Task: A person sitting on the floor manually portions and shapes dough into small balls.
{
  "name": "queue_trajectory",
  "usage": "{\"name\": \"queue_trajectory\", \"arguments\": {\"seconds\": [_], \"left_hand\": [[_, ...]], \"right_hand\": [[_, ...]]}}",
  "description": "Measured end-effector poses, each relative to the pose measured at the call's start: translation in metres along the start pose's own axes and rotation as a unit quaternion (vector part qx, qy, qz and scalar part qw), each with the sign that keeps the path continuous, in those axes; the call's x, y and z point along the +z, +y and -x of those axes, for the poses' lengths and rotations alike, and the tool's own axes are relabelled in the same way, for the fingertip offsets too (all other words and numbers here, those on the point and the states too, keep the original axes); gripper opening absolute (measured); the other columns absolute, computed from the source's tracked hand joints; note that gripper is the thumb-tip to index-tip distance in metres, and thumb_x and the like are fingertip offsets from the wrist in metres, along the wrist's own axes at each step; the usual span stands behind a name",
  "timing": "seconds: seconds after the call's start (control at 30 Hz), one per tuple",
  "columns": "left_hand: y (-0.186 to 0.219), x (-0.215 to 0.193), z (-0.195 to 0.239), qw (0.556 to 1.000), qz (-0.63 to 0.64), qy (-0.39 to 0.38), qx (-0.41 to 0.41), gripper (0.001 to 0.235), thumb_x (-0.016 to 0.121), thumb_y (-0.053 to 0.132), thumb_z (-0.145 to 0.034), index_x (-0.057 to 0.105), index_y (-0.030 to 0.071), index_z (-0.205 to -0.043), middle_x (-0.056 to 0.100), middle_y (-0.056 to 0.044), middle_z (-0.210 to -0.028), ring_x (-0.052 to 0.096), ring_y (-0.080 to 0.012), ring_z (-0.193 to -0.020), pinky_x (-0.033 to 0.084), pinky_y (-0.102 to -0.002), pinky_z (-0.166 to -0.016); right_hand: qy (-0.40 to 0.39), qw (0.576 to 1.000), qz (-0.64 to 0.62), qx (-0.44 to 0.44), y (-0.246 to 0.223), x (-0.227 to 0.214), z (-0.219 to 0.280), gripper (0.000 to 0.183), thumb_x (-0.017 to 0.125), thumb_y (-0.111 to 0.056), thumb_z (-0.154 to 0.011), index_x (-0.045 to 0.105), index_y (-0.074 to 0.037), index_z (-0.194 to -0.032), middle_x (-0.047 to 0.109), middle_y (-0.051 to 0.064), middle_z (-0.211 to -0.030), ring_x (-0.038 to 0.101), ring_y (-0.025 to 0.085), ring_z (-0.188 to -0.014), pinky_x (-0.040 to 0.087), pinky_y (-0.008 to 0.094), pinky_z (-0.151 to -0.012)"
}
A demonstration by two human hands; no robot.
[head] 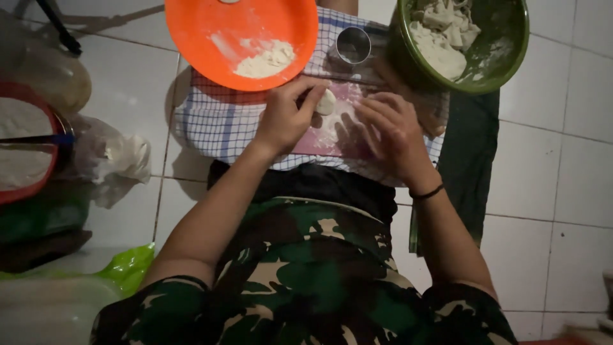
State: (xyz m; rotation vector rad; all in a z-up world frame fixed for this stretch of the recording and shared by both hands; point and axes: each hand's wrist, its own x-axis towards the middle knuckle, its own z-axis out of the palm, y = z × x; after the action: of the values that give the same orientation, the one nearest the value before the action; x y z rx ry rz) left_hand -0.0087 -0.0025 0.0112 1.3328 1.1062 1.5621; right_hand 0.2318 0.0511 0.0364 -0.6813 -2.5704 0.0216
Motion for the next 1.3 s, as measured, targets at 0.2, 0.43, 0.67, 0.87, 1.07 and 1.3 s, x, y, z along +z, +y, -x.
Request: {"name": "queue_trajectory", "arguments": {"seconds": [0.2, 0.43, 0.67, 0.87, 1.07, 1.3], "left_hand": [[-0.008, 0.000, -0.001, 1.000, -0.007, 0.014, 0.025, 0.014, 0.066, 0.016, -0.103, 0.077, 0.010, -0.105, 0.072, -0.011, -0.071, 0.074, -0.0183, -0.070, 0.057, -0.030, -0.065], [-0.011, 0.004, 0.001, 1.000, 0.018, 0.006, -0.015, 0.020, 0.061, 0.021, -0.105, 0.077, 0.010, -0.108, 0.070, -0.004, -0.067, 0.062, -0.0059, -0.062, 0.052, -0.023, -0.052], [-0.024, 0.006, 0.002, 0.999, 0.004, -0.039, 0.006, 0.026, 0.080, 0.011, -0.088, 0.075, 0.012, -0.114, 0.072, -0.013, -0.096, 0.069, -0.0206, -0.066, 0.059, -0.032, -0.045], [-0.020, 0.007, 0.001, 0.995, -0.051, -0.043, 0.075, 0.036, 0.087, 0.016, -0.084, 0.075, 0.011, -0.118, 0.072, -0.011, -0.104, 0.072, -0.0261, -0.083, 0.062, -0.035, -0.069], [-0.028, 0.007, 0.001, 0.986, -0.065, -0.045, 0.144, 0.035, 0.088, 0.016, -0.082, 0.076, 0.009, -0.114, 0.075, -0.007, -0.103, 0.068, -0.0274, -0.101, 0.061, -0.035, -0.082], [-0.005, 0.008, -0.001, 0.868, -0.332, 0.120, 0.348, 0.011, 0.080, 0.018, -0.093, 0.078, 0.012, -0.102, 0.071, -0.002, -0.095, 0.061, -0.0307, -0.104, 0.051, -0.040, -0.092]], "right_hand": [[0.126, 0.986, 0.058, -0.095, -0.040, 0.018, -0.038, 0.031, 0.086, -0.020, -0.086, 0.080, -0.016, -0.116, 0.072, 0.011, -0.124, 0.065, 0.039, -0.108, 0.051, 0.046, -0.083], [0.174, 0.983, -0.015, -0.052, -0.027, 0.031, -0.039, 0.011, 0.076, -0.011, -0.094, 0.082, -0.014, -0.104, 0.077, 0.005, -0.107, 0.069, 0.032, -0.096, 0.054, 0.040, -0.080], [0.229, 0.941, -0.194, 0.158, -0.046, 0.022, -0.036, 0.016, 0.075, 0.005, -0.091, 0.079, -0.011, -0.092, 0.071, 0.006, -0.076, 0.066, 0.028, -0.068, 0.055, 0.035, -0.068], [0.194, 0.909, -0.279, 0.240, -0.059, 0.017, -0.030, 0.012, 0.072, 0.002, -0.094, 0.076, -0.006, -0.101, 0.075, 0.015, -0.093, 0.074, 0.036, -0.089, 0.057, 0.045, -0.083], [0.239, 0.906, -0.244, 0.249, -0.049, 0.033, -0.018, 0.021, 0.082, -0.001, -0.083, 0.077, -0.012, -0.101, 0.074, 0.009, -0.083, 0.073, 0.027, -0.078, 0.057, 0.037, -0.075], [0.266, 0.924, -0.201, 0.186, -0.051, 0.031, -0.016, 0.022, 0.077, 0.010, -0.081, 0.077, -0.007, -0.094, 0.074, 0.011, -0.081, 0.070, 0.036, -0.072, 0.058, 0.041, -0.070]]}}
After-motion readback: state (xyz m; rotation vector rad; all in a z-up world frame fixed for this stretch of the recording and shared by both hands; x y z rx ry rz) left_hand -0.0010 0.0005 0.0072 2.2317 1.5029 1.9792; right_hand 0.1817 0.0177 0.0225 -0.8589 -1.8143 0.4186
